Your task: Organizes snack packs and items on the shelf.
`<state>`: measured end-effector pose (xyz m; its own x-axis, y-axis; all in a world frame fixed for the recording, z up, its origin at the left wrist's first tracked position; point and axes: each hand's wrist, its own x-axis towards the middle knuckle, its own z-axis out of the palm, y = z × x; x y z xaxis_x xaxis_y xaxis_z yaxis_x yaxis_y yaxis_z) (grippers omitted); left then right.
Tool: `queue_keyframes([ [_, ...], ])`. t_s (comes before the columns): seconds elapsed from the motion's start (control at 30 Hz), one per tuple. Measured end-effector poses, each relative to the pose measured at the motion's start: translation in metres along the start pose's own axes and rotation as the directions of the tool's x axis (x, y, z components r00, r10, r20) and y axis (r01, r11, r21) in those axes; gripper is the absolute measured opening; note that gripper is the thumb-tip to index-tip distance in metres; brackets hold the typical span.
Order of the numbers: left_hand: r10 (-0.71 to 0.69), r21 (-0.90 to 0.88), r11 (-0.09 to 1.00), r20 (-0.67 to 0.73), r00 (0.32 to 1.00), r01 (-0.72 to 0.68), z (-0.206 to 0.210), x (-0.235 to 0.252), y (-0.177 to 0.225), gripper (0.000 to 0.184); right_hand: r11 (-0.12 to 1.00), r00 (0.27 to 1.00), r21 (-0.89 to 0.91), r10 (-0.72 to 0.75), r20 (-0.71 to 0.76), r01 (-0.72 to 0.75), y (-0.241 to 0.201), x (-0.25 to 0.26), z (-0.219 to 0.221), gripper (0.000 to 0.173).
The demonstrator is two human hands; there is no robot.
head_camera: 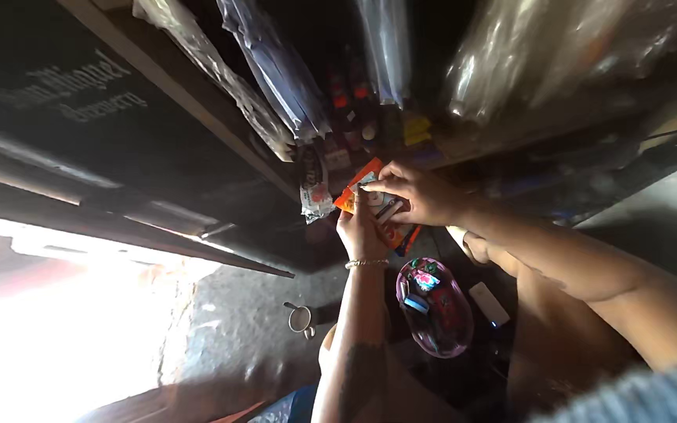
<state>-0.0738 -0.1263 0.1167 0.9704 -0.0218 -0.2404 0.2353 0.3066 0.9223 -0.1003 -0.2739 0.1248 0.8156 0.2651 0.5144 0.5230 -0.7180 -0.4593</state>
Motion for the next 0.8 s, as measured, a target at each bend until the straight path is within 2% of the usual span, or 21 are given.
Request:
queue_keyframes([
  [0.07, 0.008, 0.085, 0.996, -0.021, 1.0, -0.007, 0.002, -0.002, -0.002, 0.032, 0.998, 0.997, -0.023, 0.068, 0.041, -0.067, 0.0, -0.001, 0.006, 0.066],
  [0.13, 0.034, 0.153, 0.988, -0.005, 0.999, -0.033, 0.002, -0.003, -0.006, 0.038, 0.995, 0.995, 0.015, 0.095, 0.03, -0.096, 0.006, -0.002, 0.011, 0.055],
  [0.2, 0.006, 0.161, 0.987, 0.037, 0.999, -0.012, -0.001, -0.004, -0.008, 0.036, 0.986, 0.989, 0.085, 0.144, 0.016, -0.145, 0.013, -0.001, 0.009, 0.038],
  [0.27, -0.025, 0.157, 0.987, 0.048, 0.999, 0.017, -0.003, -0.004, -0.007, 0.035, 0.96, 0.972, 0.184, 0.225, -0.061, -0.211, 0.02, 0.002, 0.003, 0.033],
  [0.33, -0.032, 0.133, 0.991, 0.05, 0.998, 0.025, -0.005, -0.003, -0.006, 0.034, 0.942, 0.926, 0.22, 0.301, -0.226, -0.253, 0.039, 0.007, -0.001, 0.032],
  [0.47, -0.029, 0.097, 0.995, 0.054, 0.998, 0.024, -0.007, -0.002, -0.003, 0.034, 0.888, 0.805, 0.082, 0.446, -0.392, -0.452, 0.079, 0.02, -0.022, 0.04],
  [0.57, -0.029, 0.073, 0.997, 0.079, 0.996, 0.023, -0.006, -0.002, -0.006, 0.033, 0.867, 0.791, -0.025, 0.442, -0.423, -0.498, 0.103, 0.033, -0.014, 0.049],
  [0.6, -0.035, 0.06, 0.998, 0.091, 0.995, 0.029, -0.005, -0.002, -0.008, 0.033, 0.863, 0.804, -0.058, 0.442, -0.398, -0.502, 0.111, 0.036, -0.009, 0.052],
  [0.67, -0.033, 0.045, 0.999, 0.115, 0.993, 0.028, -0.003, -0.002, -0.008, 0.032, 0.834, 0.828, -0.089, 0.518, -0.214, -0.544, 0.121, 0.042, -0.004, 0.054],
  [0.73, -0.018, 0.047, 0.999, 0.14, 0.99, 0.011, -0.006, -0.001, -0.004, 0.031, 0.79, 0.79, 0.005, 0.613, 0.003, -0.613, 0.122, 0.048, -0.002, 0.058],
  [0.8, 0.033, 0.099, 0.994, 0.169, 0.985, -0.05, -0.011, 0.004, 0.0, 0.029, 0.739, 0.738, 0.002, 0.672, 0.057, -0.673, 0.116, 0.053, -0.011, 0.066],
])
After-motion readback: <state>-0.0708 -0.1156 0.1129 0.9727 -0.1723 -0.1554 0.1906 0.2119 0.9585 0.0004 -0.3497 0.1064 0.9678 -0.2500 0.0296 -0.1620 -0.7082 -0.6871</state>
